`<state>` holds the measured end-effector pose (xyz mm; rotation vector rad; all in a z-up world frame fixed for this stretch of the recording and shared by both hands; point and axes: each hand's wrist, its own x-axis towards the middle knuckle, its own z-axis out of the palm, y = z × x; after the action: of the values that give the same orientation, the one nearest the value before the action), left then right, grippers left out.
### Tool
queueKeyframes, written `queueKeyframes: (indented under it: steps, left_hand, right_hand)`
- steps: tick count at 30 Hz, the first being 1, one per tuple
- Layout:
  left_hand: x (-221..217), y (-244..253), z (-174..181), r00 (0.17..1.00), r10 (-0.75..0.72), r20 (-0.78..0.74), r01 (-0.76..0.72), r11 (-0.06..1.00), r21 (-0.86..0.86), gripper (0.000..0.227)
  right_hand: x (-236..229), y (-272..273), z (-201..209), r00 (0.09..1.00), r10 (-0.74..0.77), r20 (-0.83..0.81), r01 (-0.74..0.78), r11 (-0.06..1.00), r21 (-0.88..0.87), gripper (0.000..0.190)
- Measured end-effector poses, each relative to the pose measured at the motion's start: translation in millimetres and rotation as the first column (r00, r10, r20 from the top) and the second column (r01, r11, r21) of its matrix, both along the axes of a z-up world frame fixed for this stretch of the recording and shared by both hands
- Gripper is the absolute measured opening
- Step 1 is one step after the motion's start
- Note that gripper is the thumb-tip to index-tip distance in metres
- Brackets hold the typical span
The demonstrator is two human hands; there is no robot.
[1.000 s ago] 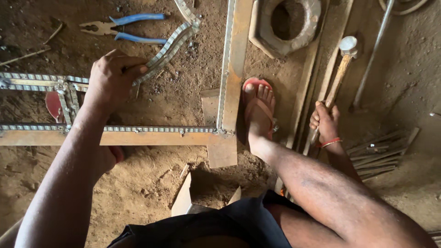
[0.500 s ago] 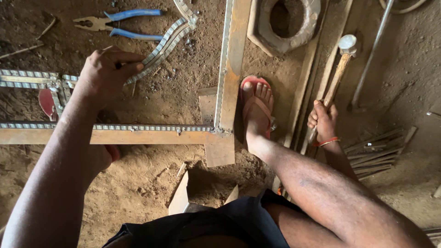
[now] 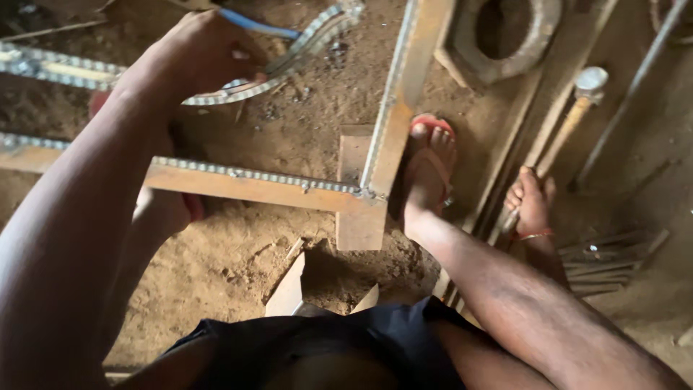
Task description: The person repeatedly hammers a curved metal strip onto a wooden frame using a hammer. They adjust the strip's position and strike it multiple times to secure it in place.
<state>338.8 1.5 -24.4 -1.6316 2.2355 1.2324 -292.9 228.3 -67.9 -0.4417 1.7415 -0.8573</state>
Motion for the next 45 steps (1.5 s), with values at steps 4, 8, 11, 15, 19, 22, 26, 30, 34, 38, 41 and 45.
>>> queueKeyframes:
  steps: [4,8,11,15,19,22,26,30,34,38,41,45]
  left_hand:
    - [1,0,-2,0.998,-0.048,-0.027,0.047,0.998,-0.037,0.037]
    - [-6,-4,3,0.987,-0.146,0.06,0.146,0.989,0.012,0.031]
    - [-8,-6,0,0.986,-0.154,0.063,0.153,0.988,0.022,0.028]
    - [-9,-8,-14,0.985,-0.149,0.082,0.146,0.988,0.045,0.024]
    - [-9,-5,-32,0.963,-0.219,0.159,0.223,0.975,-0.004,0.027]
    - [-9,-3,-34,0.991,-0.133,0.019,0.133,0.991,-0.009,0.025]
    - [-11,-2,-22,0.968,-0.197,0.158,0.203,0.979,-0.022,0.027]
    - [-16,-4,-2,0.977,-0.151,0.151,0.152,0.988,0.008,0.025]
    - [-19,-6,8,0.988,-0.098,0.119,0.095,0.995,0.031,0.022]
    - [-18,-1,15,0.994,-0.042,0.106,0.037,0.998,0.048,0.02]
    - [-19,-1,21,0.993,-0.016,0.119,0.009,0.998,0.061,0.021]
    - [-19,0,24,0.993,-0.034,0.115,0.028,0.998,0.057,0.016]
  right_hand:
    - [1,-1,3,1.0,0.014,0.003,-0.014,1.0,0.002,0.018]
    - [1,0,3,0.999,-0.007,0.038,0.007,1.0,0.015,0.015]
    - [-1,1,3,0.999,0.023,0.033,-0.023,1.0,-0.021,0.017]
    - [-4,2,-1,1.0,-0.007,0.013,0.007,1.0,0.013,0.016]
    - [-8,3,-5,0.999,-0.034,0.042,0.032,0.998,0.051,0.016]
    - [-9,4,-7,1.0,-0.007,0.011,0.006,0.999,0.041,0.016]
    - [-7,3,-4,0.999,-0.028,0.031,0.026,0.998,0.053,0.016]
    - [-1,1,1,1.0,-0.01,-0.022,0.01,1.0,0.017,0.015]
    - [1,1,4,1.0,-0.007,-0.021,0.007,1.0,0.014,0.017]
    - [5,0,6,1.0,0.006,-0.024,-0.006,1.0,-0.001,0.012]
    - [8,-1,8,1.0,-0.02,-0.013,0.02,1.0,-0.005,0.014]
    - [7,0,7,1.0,-0.01,-0.017,0.009,1.0,-0.012,0.018]
